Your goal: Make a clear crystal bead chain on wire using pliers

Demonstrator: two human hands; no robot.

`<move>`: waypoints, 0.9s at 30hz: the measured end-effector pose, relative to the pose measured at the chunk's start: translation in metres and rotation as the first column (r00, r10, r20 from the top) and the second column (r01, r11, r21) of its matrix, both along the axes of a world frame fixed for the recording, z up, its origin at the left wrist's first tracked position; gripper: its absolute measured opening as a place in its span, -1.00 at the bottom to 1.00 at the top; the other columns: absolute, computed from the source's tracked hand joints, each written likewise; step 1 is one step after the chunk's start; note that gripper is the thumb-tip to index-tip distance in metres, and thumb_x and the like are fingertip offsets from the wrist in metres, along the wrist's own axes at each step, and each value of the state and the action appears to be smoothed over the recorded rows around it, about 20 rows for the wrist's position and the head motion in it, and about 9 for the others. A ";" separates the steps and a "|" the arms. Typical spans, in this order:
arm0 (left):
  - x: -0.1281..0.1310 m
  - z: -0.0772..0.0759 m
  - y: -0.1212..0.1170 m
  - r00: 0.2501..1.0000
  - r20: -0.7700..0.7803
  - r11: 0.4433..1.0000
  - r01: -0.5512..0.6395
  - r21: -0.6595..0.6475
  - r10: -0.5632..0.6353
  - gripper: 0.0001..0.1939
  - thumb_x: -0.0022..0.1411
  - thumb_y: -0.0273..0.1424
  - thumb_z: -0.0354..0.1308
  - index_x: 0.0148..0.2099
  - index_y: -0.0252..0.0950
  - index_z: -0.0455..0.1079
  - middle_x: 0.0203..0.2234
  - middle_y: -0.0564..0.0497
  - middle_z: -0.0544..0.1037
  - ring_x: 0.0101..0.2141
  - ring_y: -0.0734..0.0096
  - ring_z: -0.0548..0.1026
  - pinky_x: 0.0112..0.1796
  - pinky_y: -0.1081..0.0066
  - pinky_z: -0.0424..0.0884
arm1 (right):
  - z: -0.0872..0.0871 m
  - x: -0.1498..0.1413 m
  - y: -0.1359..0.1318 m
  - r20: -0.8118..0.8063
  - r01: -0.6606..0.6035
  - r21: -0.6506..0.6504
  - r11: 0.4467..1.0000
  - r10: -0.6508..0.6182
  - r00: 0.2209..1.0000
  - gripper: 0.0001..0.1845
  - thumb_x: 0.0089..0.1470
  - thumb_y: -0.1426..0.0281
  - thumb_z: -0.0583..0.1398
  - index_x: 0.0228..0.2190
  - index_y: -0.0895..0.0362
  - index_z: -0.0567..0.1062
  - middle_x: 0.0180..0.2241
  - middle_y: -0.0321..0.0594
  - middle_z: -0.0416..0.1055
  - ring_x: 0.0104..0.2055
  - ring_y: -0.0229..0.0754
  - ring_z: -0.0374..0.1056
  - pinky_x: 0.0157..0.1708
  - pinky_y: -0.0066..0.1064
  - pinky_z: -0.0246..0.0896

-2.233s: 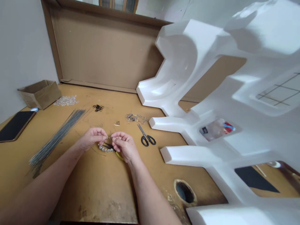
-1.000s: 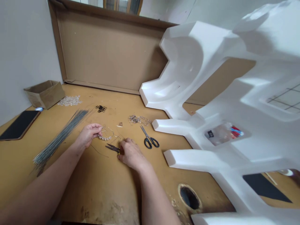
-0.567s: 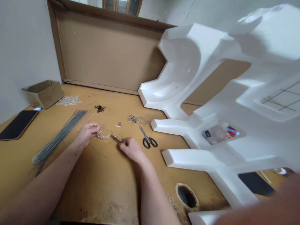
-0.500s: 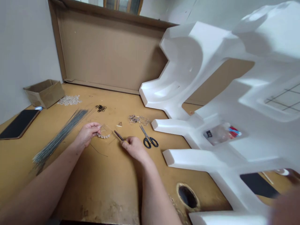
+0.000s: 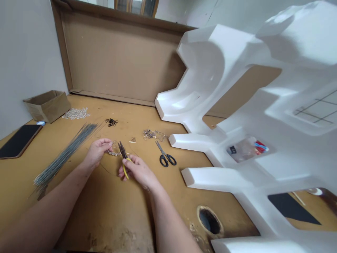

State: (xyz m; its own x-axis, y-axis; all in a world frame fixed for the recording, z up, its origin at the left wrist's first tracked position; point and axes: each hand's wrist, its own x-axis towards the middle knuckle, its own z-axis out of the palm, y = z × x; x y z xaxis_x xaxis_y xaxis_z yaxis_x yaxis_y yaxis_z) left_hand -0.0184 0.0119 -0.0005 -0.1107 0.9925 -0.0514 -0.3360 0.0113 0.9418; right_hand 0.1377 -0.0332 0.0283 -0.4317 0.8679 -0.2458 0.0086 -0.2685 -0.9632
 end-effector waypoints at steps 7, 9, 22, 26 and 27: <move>0.004 0.004 -0.004 0.999 -0.031 1.000 -0.008 -0.001 0.008 -0.88 -0.21 -0.43 0.17 -0.54 -0.35 0.30 -0.78 0.13 0.35 -0.68 0.62 0.28 -0.53 0.53 0.21 | -0.009 -0.011 -0.001 0.263 0.064 0.112 0.992 -0.092 0.960 -0.79 -0.03 0.26 0.03 -0.55 0.12 0.16 -0.69 -0.39 0.29 -0.67 -0.39 0.20 -0.66 -0.55 0.08; 0.005 0.003 -0.004 0.999 -0.041 1.000 -0.002 0.004 0.002 -0.88 -0.20 -0.43 0.17 -0.54 -0.35 0.30 -0.78 0.13 0.35 -0.68 0.61 0.28 -0.53 0.53 0.22 | -0.011 -0.011 0.000 0.301 0.075 0.136 0.988 -0.113 0.947 -0.79 -0.02 0.26 0.01 -0.55 0.12 0.15 -0.70 -0.39 0.28 -0.69 -0.38 0.19 -0.68 -0.56 0.07; 0.008 0.001 -0.005 0.993 -0.113 0.999 0.021 0.038 -0.017 -0.94 -0.17 -0.46 0.12 -0.55 -0.35 0.31 -0.76 0.13 0.35 -0.67 0.61 0.28 -0.54 0.55 0.21 | -0.007 -0.015 -0.001 0.365 0.123 0.136 0.983 -0.165 0.916 -0.82 -0.01 0.32 -0.01 -0.57 0.11 0.13 -0.72 -0.43 0.26 -0.74 -0.39 0.18 -0.75 -0.58 0.07; 0.008 0.003 -0.007 0.990 -0.140 0.999 0.016 0.036 -0.011 -0.95 -0.17 -0.47 0.13 -0.57 -0.34 0.31 -0.76 0.14 0.35 -0.67 0.61 0.28 -0.53 0.55 0.21 | -0.006 -0.015 -0.002 0.360 0.126 0.149 0.981 -0.172 0.917 -0.82 -0.01 0.32 0.00 -0.56 0.10 0.12 -0.73 -0.45 0.26 -0.75 -0.41 0.18 -0.76 -0.61 0.07; 0.008 0.004 -0.007 0.989 -0.146 0.999 0.016 0.035 -0.011 -0.95 -0.17 -0.48 0.13 -0.57 -0.34 0.31 -0.76 0.14 0.35 -0.67 0.61 0.28 -0.53 0.55 0.21 | -0.006 -0.015 -0.002 0.356 0.126 0.149 0.981 -0.172 0.919 -0.83 0.00 0.32 0.00 -0.55 0.10 0.11 -0.73 -0.45 0.26 -0.75 -0.41 0.18 -0.77 -0.61 0.07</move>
